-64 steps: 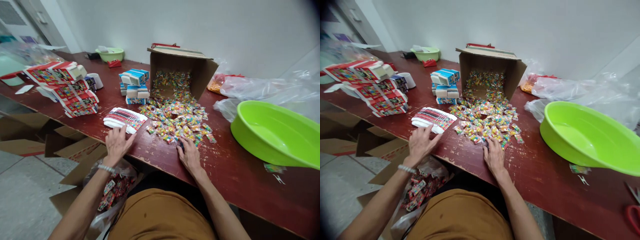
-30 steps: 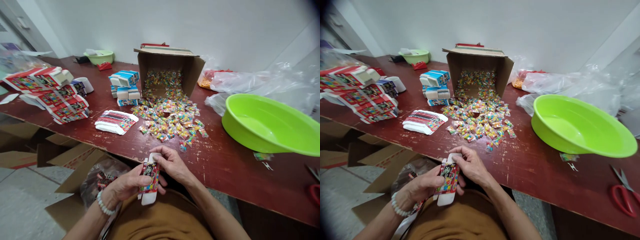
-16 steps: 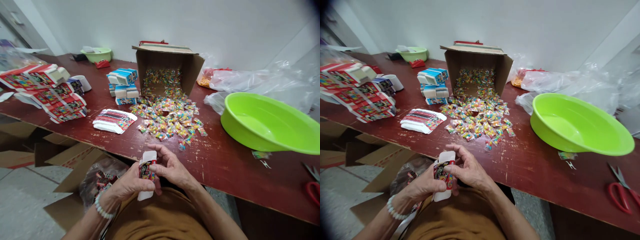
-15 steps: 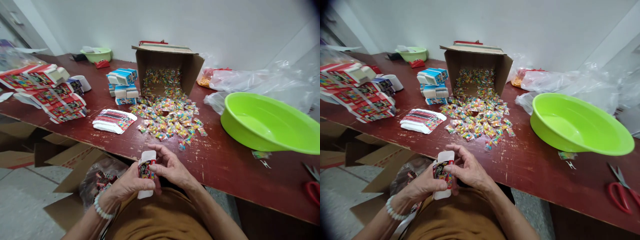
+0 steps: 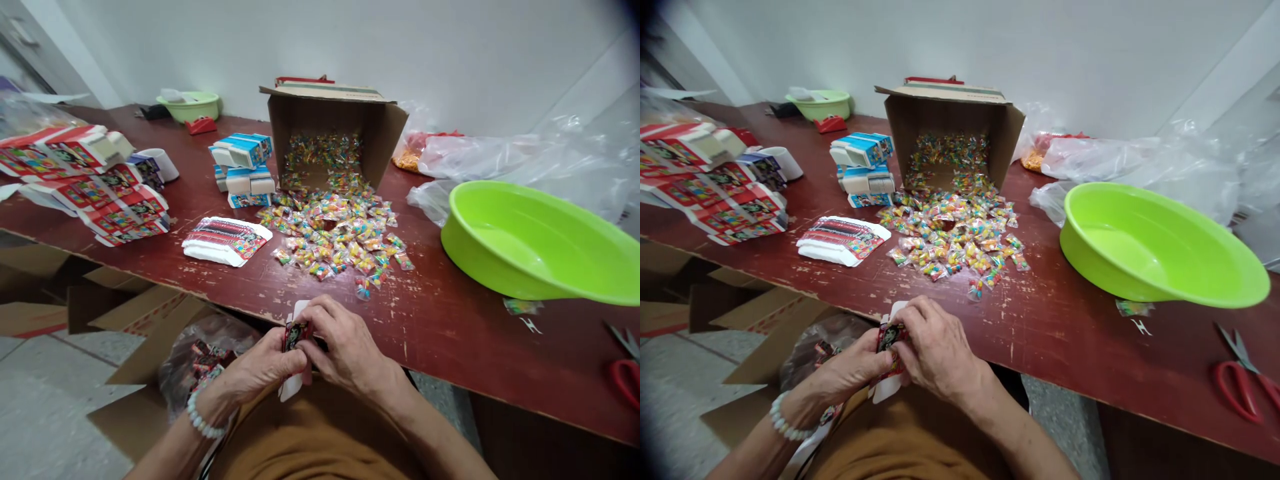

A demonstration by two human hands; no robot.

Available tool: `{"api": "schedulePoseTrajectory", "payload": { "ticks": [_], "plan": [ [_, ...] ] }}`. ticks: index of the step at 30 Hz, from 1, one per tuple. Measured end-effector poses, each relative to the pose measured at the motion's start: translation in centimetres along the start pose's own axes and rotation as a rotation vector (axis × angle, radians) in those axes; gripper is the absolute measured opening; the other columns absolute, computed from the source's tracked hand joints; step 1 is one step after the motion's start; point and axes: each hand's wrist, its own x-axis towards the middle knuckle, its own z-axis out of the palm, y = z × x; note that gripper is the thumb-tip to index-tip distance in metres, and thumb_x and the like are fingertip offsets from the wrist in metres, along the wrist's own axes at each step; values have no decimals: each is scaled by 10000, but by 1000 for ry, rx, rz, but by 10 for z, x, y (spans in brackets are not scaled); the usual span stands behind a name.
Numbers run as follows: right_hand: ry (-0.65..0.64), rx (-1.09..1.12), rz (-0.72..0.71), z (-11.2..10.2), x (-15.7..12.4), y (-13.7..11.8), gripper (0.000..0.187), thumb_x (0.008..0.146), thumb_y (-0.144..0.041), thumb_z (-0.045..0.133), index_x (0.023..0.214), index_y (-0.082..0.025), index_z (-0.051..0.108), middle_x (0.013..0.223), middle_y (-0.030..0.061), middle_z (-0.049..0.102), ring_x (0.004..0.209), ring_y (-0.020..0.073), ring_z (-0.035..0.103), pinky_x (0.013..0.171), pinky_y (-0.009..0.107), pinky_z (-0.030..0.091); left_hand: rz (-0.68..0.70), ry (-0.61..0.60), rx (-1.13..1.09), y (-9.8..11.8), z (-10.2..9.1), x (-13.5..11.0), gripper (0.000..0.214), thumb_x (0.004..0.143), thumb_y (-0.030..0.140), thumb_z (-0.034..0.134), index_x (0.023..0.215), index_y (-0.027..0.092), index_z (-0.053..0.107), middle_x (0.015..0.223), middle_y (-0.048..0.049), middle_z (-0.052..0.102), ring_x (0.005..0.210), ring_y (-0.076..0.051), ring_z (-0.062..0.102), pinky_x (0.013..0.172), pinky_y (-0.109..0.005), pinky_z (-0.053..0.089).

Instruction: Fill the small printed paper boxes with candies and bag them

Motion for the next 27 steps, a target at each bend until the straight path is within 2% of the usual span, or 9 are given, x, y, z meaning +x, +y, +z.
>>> {"api": "schedulePoseTrajectory", "payload": {
  "ticks": [3, 7, 9, 11, 13, 16, 20, 22, 27],
  "plan": [
    [-78, 26, 41, -3, -2, 0, 220, 829, -104, 536, 1015, -220, 554, 1038, 66, 600, 907, 196, 579, 783, 322, 488, -9, -20, 119, 3, -1, 0, 181, 668, 307, 723, 637, 145, 649, 672, -10, 607, 688, -152, 509, 666, -252, 410],
    [-102, 151, 44, -9, -2, 4, 203, 790, -68, 546, 923, -222, 556, 917, 26, 624, 828, 169, 581, 741, 286, 467, -1, -46, 239, 2, -8, 0, 103, 663, 265, 674, 653, 165, 649, 701, -8, 627, 738, -174, 525, 715, -266, 402],
    [-136, 234, 56, -12, -1, 8, 241, 764, -74, 590, 954, -220, 563, 911, 13, 641, 817, 160, 587, 738, 274, 462, -1, -83, 270, -1, -11, 0, 101, 686, 245, 645, 623, 167, 632, 697, -11, 625, 759, -176, 531, 738, -264, 397],
    [-189, 266, 91, -15, 0, 12, 258, 738, -80, 628, 954, -212, 584, 872, -1, 648, 763, 144, 582, 698, 254, 447, -52, -156, 275, -4, -12, 2, 112, 715, 226, 600, 623, 163, 616, 643, -4, 601, 695, -157, 530, 694, -254, 392],
    [-221, 241, 131, -16, 1, 13, 171, 729, -84, 639, 854, -197, 614, 766, -20, 626, 666, 119, 546, 627, 229, 408, -111, -217, 263, -5, -12, 4, 64, 710, 203, 577, 695, 159, 622, 601, 14, 583, 602, -132, 518, 620, -239, 376],
    [-208, 188, 163, -20, 0, 12, 105, 743, -75, 619, 724, -178, 617, 667, -33, 580, 598, 97, 491, 582, 218, 353, -109, -242, 232, -1, -12, 8, 153, 699, 209, 596, 835, 155, 639, 631, 27, 595, 558, -111, 515, 577, -221, 366],
    [-291, 255, 158, -25, -1, 12, 24, 833, -176, 597, 811, -186, 601, 655, -42, 553, 576, 93, 455, 551, 211, 324, -63, -305, 213, 8, -16, 13, 201, 701, 268, 650, 864, 153, 663, 707, 17, 592, 612, -107, 494, 589, -214, 391],
    [-349, 286, 131, -25, -1, 16, 56, 843, -221, 605, 884, -196, 575, 685, -44, 557, 591, 98, 459, 550, 212, 324, -66, -324, 211, 8, -19, 16, 201, 670, 267, 679, 836, 155, 664, 752, 11, 594, 642, -113, 496, 585, -215, 407],
    [-396, 350, 89, -19, 3, 25, 137, 844, -241, 622, 930, -206, 522, 697, -51, 557, 599, 102, 456, 542, 207, 326, -200, -301, 207, -1, -20, 18, 263, 579, 211, 754, 803, 149, 632, 648, 29, 577, 533, -96, 475, 486, -202, 366]
  ]
}}
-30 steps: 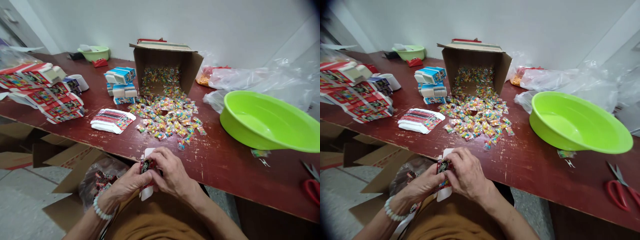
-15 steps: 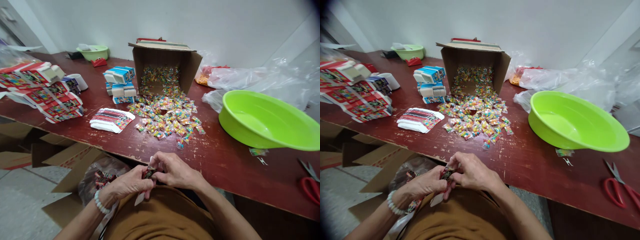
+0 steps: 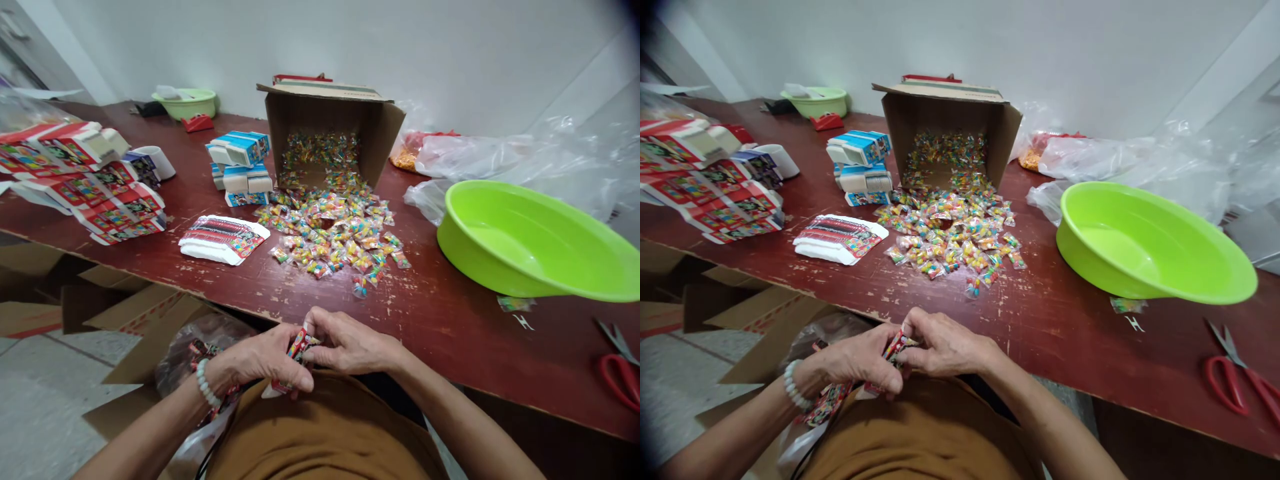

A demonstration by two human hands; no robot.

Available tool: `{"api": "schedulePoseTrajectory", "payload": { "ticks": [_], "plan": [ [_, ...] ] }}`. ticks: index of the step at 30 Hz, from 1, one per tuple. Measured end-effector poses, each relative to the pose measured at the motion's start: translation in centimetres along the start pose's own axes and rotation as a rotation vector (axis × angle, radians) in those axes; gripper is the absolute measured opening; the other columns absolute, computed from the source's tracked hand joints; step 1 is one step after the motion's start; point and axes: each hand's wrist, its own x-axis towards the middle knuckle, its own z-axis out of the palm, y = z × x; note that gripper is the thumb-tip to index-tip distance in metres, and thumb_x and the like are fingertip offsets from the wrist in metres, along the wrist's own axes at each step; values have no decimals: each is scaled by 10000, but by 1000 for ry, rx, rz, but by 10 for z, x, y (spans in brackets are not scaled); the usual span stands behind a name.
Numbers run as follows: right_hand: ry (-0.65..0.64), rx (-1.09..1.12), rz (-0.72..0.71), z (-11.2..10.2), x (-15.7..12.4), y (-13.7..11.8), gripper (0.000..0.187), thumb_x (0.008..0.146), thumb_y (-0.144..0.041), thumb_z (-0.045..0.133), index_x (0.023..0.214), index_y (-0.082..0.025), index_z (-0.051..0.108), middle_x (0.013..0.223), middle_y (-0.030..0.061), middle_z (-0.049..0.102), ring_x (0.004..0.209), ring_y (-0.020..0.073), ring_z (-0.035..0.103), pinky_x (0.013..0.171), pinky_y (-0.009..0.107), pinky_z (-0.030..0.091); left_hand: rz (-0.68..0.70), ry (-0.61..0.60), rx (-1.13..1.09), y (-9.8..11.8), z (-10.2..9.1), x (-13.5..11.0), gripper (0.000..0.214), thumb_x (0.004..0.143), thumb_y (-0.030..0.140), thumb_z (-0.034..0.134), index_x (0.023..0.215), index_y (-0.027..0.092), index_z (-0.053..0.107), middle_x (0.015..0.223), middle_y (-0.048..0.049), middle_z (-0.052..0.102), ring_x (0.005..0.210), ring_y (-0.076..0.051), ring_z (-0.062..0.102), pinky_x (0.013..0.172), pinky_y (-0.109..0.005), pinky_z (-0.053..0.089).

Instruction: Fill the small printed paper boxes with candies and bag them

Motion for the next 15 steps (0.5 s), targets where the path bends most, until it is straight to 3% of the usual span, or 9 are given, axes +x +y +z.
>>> {"api": "schedulePoseTrajectory", "payload": {
  "ticks": [3, 7, 10, 12, 15],
  "plan": [
    [92, 15, -23, 4, 4, 2, 123, 835, -218, 629, 922, -209, 544, 710, -44, 572, 606, 103, 470, 549, 207, 343, 25, 69, -48, 2, 2, -1, 283, 598, 251, 782, 819, 141, 644, 637, 39, 548, 519, -78, 445, 489, -196, 383],
    [521, 13, 22, 14, 12, 8, 256, 789, -201, 668, 1036, -215, 603, 948, 26, 612, 732, 132, 515, 652, 248, 418, 171, 305, -119, 9, 7, -1, 252, 705, 315, 748, 858, 127, 677, 731, -18, 631, 623, -120, 550, 572, -229, 484],
    [554, 155, 98, 21, 16, 12, 130, 833, -299, 640, 908, -193, 651, 911, 32, 594, 747, 145, 539, 665, 261, 432, 179, 410, -233, 9, 12, 5, 300, 703, 363, 763, 849, 119, 666, 739, -41, 653, 606, -139, 578, 539, -250, 507],
    [577, 207, 100, 23, 17, 13, 211, 880, -316, 576, 726, -180, 624, 809, 21, 584, 726, 145, 548, 664, 261, 422, 215, 444, -236, 8, 14, 8, 298, 720, 380, 755, 813, 117, 650, 739, -38, 650, 636, -143, 591, 581, -258, 525],
    [628, 141, 136, 20, 15, 14, 268, 894, -321, 557, 669, -180, 592, 707, 1, 576, 668, 139, 529, 636, 258, 387, 333, 612, -151, 3, 16, 10, 338, 744, 360, 749, 980, 160, 613, 886, -34, 679, 786, -161, 634, 709, -265, 537]
  ]
}}
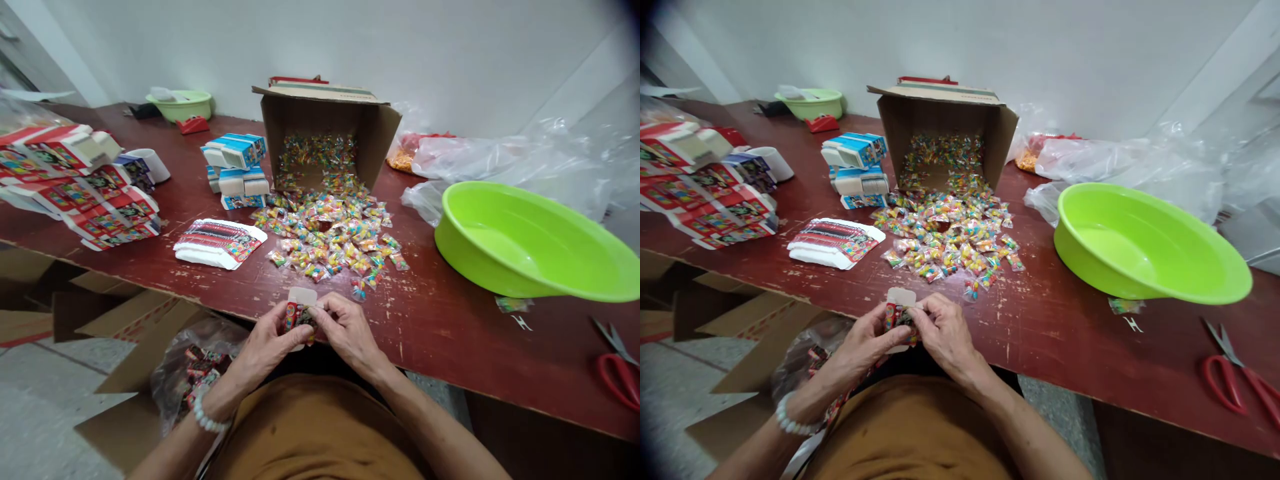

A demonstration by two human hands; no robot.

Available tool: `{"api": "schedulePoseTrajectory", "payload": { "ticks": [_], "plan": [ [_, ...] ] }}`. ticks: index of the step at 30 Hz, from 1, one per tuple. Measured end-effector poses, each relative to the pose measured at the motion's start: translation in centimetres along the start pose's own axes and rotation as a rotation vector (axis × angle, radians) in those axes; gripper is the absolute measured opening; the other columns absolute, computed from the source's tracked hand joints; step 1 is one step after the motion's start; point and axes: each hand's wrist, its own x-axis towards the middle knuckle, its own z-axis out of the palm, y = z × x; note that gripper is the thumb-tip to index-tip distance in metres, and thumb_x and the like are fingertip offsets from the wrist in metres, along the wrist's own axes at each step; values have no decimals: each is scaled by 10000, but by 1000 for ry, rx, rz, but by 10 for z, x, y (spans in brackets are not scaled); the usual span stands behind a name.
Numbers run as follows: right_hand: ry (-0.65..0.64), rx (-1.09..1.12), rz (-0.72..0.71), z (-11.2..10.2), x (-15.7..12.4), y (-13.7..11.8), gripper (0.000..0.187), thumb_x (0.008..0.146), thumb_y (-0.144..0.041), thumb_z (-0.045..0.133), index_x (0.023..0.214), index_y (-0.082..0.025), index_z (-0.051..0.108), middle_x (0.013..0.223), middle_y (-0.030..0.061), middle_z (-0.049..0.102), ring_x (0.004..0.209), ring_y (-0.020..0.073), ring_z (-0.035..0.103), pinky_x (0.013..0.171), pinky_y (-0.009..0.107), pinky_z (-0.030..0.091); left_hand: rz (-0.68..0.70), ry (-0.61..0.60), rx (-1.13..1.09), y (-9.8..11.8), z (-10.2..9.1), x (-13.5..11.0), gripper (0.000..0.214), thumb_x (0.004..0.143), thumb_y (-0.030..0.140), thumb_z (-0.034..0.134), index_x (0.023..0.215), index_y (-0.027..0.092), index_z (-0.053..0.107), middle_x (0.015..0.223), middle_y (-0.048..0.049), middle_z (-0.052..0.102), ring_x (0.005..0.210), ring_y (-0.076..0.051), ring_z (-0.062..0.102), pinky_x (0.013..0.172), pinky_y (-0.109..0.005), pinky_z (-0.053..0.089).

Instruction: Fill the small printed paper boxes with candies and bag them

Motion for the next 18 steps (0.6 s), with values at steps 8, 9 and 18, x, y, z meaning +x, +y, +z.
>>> {"api": "schedulePoseTrajectory", "payload": {
  "ticks": [8, 9, 18],
  "plan": [
    [81, 239, 92, 13, -1, 5, 454, 858, -314, 613, 1270, -209, 453, 817, -2, 654, 746, 159, 604, 674, 263, 451, 173, 363, 48, -11, 6, -17, 636, 715, 322, 765, 1251, 285, 427, 993, -14, 644, 778, -158, 668, 715, -275, 550],
    [105, 291, 96, 18, -2, 5, 479, 848, -307, 623, 1276, -214, 429, 830, 2, 659, 754, 158, 613, 674, 261, 460, 167, 353, 51, -9, 7, -18, 614, 725, 322, 755, 1257, 282, 450, 1021, -26, 652, 795, -165, 667, 712, -268, 545],
    [27, 307, 68, 11, 1, 2, 203, 847, -374, 613, 795, -179, 631, 734, 3, 620, 684, 137, 545, 662, 267, 440, 73, 142, -66, 3, -3, -12, 303, 758, 364, 738, 957, 211, 568, 779, 23, 610, 670, -118, 561, 584, -205, 483]
  ]
}}
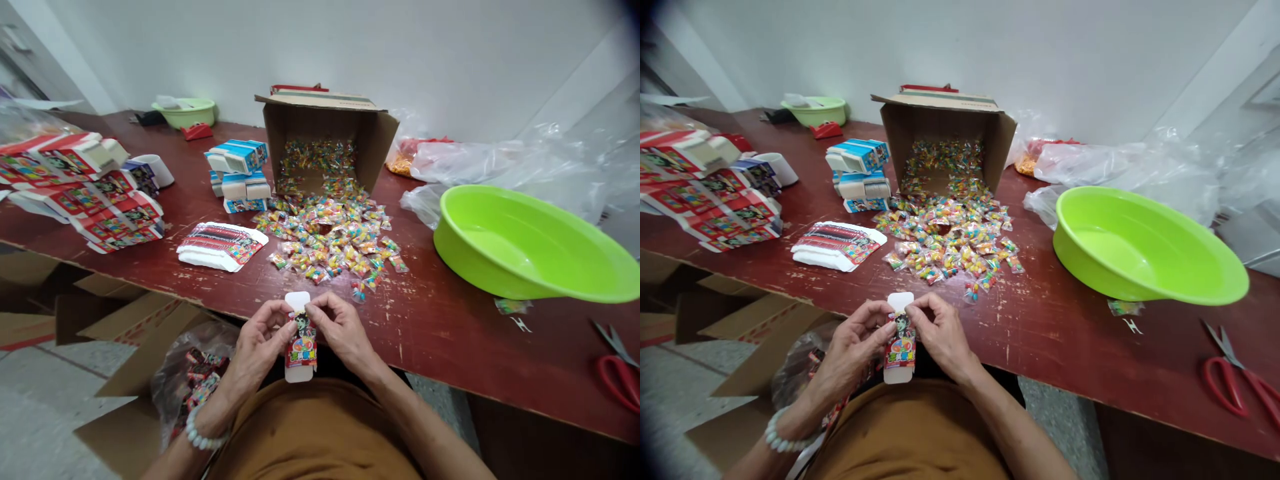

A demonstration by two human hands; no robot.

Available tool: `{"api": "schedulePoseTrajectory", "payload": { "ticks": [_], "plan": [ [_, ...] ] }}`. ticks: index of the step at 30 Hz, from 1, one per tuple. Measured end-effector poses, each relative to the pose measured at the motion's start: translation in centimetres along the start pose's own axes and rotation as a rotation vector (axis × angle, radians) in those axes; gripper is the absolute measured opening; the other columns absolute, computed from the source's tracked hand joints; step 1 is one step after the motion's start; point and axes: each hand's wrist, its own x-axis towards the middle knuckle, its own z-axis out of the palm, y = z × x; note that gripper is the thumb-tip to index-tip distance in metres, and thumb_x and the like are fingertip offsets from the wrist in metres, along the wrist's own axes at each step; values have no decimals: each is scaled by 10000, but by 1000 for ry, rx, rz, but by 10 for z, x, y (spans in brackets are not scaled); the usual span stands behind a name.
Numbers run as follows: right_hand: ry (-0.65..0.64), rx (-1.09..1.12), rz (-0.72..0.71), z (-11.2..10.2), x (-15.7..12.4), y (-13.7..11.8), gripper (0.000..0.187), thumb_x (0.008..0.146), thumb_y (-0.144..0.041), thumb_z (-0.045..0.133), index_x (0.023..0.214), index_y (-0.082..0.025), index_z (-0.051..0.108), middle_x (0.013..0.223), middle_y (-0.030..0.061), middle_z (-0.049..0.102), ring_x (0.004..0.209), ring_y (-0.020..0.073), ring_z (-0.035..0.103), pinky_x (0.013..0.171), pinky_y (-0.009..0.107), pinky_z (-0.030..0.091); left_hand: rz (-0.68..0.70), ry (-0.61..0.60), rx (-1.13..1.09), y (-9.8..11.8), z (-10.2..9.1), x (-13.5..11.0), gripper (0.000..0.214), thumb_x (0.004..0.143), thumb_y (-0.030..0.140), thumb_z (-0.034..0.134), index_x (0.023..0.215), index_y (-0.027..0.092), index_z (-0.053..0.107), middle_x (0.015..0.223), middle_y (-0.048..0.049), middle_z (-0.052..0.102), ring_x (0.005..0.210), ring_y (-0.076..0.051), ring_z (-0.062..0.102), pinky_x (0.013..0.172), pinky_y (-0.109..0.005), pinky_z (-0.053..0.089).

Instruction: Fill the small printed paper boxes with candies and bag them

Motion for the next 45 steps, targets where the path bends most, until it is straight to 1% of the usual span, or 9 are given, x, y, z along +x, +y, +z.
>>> {"api": "schedulePoseTrajectory", "payload": {
  "ticks": [4, 9, 12, 15, 18, 23, 33, 40, 45],
  "plan": [
    [-82, 161, 147, -7, 9, -1, 261, 750, -412, 710, 739, -164, 629, 712, 1, 620, 629, 119, 520, 630, 264, 434, -14, -28, 5, 0, -3, 3, 251, 803, 381, 701, 937, 211, 574, 832, 14, 620, 699, -116, 555, 605, -204, 467],
    [-52, 182, 131, -5, 12, 1, 364, 674, -316, 769, 986, -186, 637, 705, -41, 601, 607, 101, 524, 588, 229, 424, 76, -107, 137, -2, -10, 9, 180, 845, 348, 665, 930, 201, 607, 860, 7, 636, 793, -128, 577, 718, -218, 471],
    [-101, 47, 84, -5, 12, 5, 213, 729, -342, 729, 818, -155, 678, 696, -5, 633, 615, 113, 541, 585, 236, 423, 79, -48, 52, -5, -10, 10, 227, 783, 314, 736, 895, 204, 572, 810, 28, 634, 743, -109, 586, 691, -198, 472],
    [-52, 15, -1, -5, 11, 9, 166, 756, -323, 709, 736, -160, 680, 706, 15, 659, 637, 131, 567, 610, 253, 442, -36, -2, -152, -5, -4, 8, 441, 718, 327, 792, 1033, 258, 491, 817, 46, 651, 684, -115, 628, 641, -214, 502],
    [-34, -69, -120, -5, 9, 9, 118, 808, -297, 674, 796, -184, 706, 760, 20, 671, 690, 145, 598, 652, 261, 465, -274, -136, -248, -2, 3, 3, 497, 784, 497, 688, 1150, 237, 475, 805, -7, 675, 578, -163, 656, 540, -269, 519],
    [-121, -289, -224, -7, 7, -4, 201, 881, -314, 617, 777, -173, 715, 755, 31, 687, 716, 145, 610, 683, 261, 462, -432, -116, -309, -4, 11, 1, 536, 855, 653, 474, 972, 142, 585, 649, -40, 655, 422, -156, 595, 422, -255, 462],
    [-154, -133, 70, -8, 21, -10, 146, 799, -277, 649, 788, -143, 704, 694, 20, 694, 598, 125, 602, 566, 231, 456, -288, -107, -147, -14, 11, 7, 637, 860, 713, 374, 907, 131, 629, 620, -41, 662, 404, -134, 574, 419, -231, 422],
    [-137, -88, 30, -6, 17, -7, 130, 800, -265, 652, 785, -144, 698, 699, 18, 689, 598, 115, 589, 582, 231, 457, -234, -102, -23, -14, 6, 9, 658, 834, 731, 408, 761, 118, 637, 597, -63, 658, 402, -118, 555, 425, -218, 406],
    [-218, -203, -92, -11, 16, -9, 135, 853, -274, 633, 806, -160, 689, 803, 38, 715, 693, 133, 615, 626, 236, 470, -240, -84, -43, -10, 6, 6, 614, 838, 699, 442, 897, 132, 668, 576, -36, 640, 407, -119, 543, 422, -216, 411]
  ]
}}
